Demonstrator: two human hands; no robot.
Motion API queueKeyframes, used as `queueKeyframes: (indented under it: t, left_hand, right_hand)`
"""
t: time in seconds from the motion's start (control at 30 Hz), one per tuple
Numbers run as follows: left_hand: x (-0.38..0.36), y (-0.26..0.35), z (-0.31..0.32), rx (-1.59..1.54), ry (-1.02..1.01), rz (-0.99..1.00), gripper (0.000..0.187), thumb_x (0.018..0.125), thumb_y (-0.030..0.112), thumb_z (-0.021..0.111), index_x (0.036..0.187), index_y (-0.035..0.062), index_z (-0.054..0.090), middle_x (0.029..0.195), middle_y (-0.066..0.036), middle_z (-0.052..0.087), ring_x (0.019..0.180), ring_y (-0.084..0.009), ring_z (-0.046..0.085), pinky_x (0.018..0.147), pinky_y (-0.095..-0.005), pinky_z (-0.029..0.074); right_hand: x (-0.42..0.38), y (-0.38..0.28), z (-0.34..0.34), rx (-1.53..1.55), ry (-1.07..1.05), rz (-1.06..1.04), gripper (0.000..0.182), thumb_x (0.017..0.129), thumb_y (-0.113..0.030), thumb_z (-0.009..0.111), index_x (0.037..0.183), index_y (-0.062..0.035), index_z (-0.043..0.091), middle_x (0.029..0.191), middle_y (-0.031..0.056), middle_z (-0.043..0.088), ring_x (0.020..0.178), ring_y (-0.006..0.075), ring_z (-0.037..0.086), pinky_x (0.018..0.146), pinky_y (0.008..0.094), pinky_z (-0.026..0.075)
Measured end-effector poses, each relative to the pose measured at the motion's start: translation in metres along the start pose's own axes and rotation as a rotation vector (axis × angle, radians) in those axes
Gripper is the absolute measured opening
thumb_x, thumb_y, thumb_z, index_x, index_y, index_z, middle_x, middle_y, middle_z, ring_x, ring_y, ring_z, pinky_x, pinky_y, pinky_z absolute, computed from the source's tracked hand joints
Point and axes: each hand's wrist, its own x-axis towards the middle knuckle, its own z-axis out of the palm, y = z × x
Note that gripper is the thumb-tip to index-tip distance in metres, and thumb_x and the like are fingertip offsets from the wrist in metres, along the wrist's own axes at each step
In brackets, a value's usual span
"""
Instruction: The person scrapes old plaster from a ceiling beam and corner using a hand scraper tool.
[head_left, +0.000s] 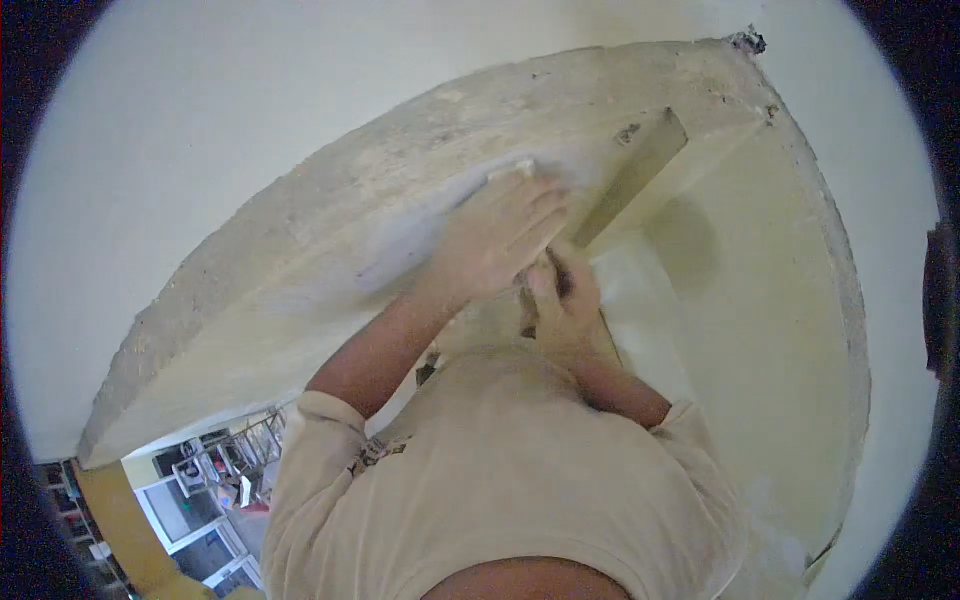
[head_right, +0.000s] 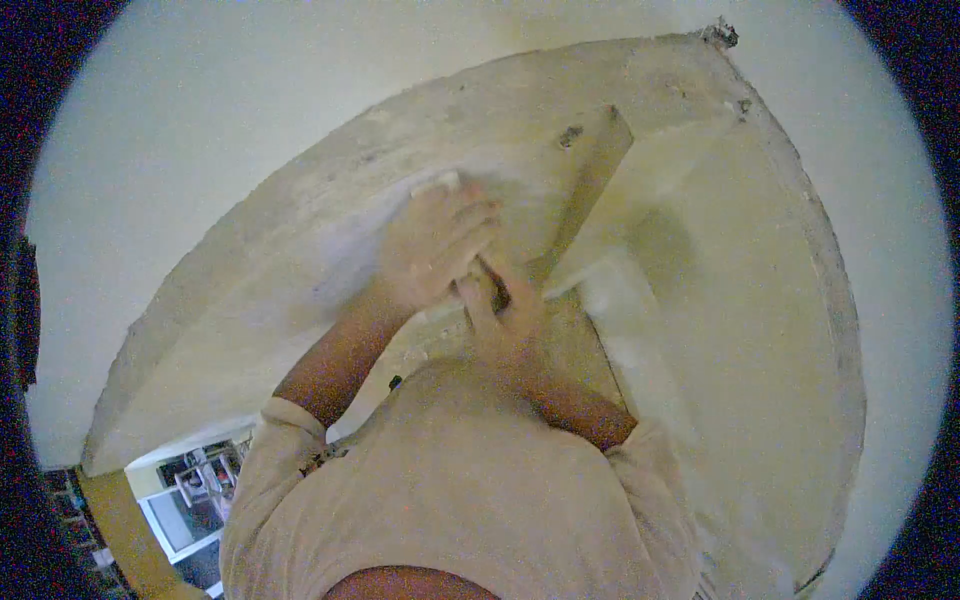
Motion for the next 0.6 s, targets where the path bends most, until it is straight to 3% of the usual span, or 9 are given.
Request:
queueKeyframes:
  t: [0.03,0.07,0.13,0.17,0.23,0.37,0.43,0.6]
  left_hand:
    - [0.011,0.000,0.000,0.028,0.035,0.003,0.034,0.068,0.021,0.050,0.098,0.0052,0.055,0.104,-0.009,0.057,0.103,-0.0263,0.051,0.088,-0.0408,0.038]
    - [0.014,0.001,0.001,0.035,0.034,-0.003,0.034,0.068,0.021,0.050,0.098,0.0052,0.055,0.104,-0.009,0.057,0.103,-0.0263,0.051,0.088,-0.0408,0.038]
    - [0.021,0.001,0.008,-0.006,0.076,-0.042,0.035,0.067,0.021,0.052,0.097,0.0059,0.056,0.106,-0.009,0.056,0.103,-0.0260,0.050,0.087,-0.0412,0.038]
    - [0.018,0.001,0.018,0.003,0.074,-0.046,0.035,0.067,0.021,0.052,0.097,0.0059,0.056,0.106,-0.009,0.056,0.103,-0.0260,0.050,0.087,-0.0412,0.038]
    - [0.008,0.005,0.040,-0.033,-0.086,-0.073,0.034,0.067,0.022,0.053,0.097,0.0071,0.056,0.105,-0.009,0.057,0.102,-0.0268,0.051,0.085,-0.0426,0.040]
    - [0.028,0.008,0.042,-0.046,-0.004,-0.042,0.032,0.068,0.021,0.053,0.097,0.0085,0.056,0.106,-0.009,0.056,0.102,-0.0270,0.051,0.085,-0.0430,0.040]
    - [0.048,0.006,0.042,-0.030,0.144,-0.010,0.031,0.067,0.020,0.055,0.096,0.0083,0.056,0.105,-0.009,0.057,0.102,-0.0271,0.052,0.085,-0.0430,0.041]
    - [0.048,0.006,0.054,-0.042,0.126,0.003,0.028,0.068,0.020,0.054,0.094,0.0075,0.057,0.103,-0.009,0.058,0.102,-0.0263,0.052,0.084,-0.0424,0.041]
  right_hand:
    - [0.010,-0.011,-0.006,-0.039,0.003,-0.053,0.039,0.084,-0.020,0.051,0.114,0.0049,0.043,0.096,0.0120,0.054,0.089,0.0182,0.051,0.079,0.0321,0.040]
    - [0.014,-0.010,-0.012,-0.036,-0.006,-0.053,0.039,0.084,-0.020,0.051,0.114,0.0049,0.043,0.096,0.0120,0.054,0.089,0.0182,0.051,0.079,0.0321,0.040]
    - [0.025,0.000,-0.027,-0.207,-0.036,-0.246,0.039,0.085,-0.020,0.050,0.114,0.0053,0.043,0.096,0.0118,0.054,0.087,0.0167,0.051,0.077,0.0309,0.041]
    - [0.023,0.007,-0.031,-0.201,-0.043,-0.249,0.039,0.085,-0.020,0.050,0.114,0.0053,0.043,0.096,0.0118,0.054,0.087,0.0167,0.051,0.077,0.0309,0.041]
    - [0.011,0.017,-0.037,-0.174,-0.056,-0.050,0.039,0.085,-0.020,0.050,0.113,0.0058,0.044,0.100,0.0130,0.054,0.089,0.0172,0.051,0.079,0.0310,0.041]
    - [0.021,-0.002,-0.043,0.041,0.024,-0.013,0.035,0.079,-0.017,0.057,0.106,0.0059,0.050,0.095,0.0153,0.057,0.087,0.0197,0.054,0.078,0.0310,0.042]
    - [0.032,-0.009,-0.049,0.003,0.122,-0.111,0.035,0.080,-0.015,0.055,0.106,0.0071,0.050,0.095,0.0159,0.057,0.086,0.0200,0.054,0.078,0.0307,0.042]
    - [0.030,-0.004,-0.058,-0.061,0.098,-0.157,0.034,0.080,-0.012,0.053,0.108,0.0073,0.048,0.097,0.0169,0.057,0.089,0.0219,0.054,0.080,0.0315,0.042]
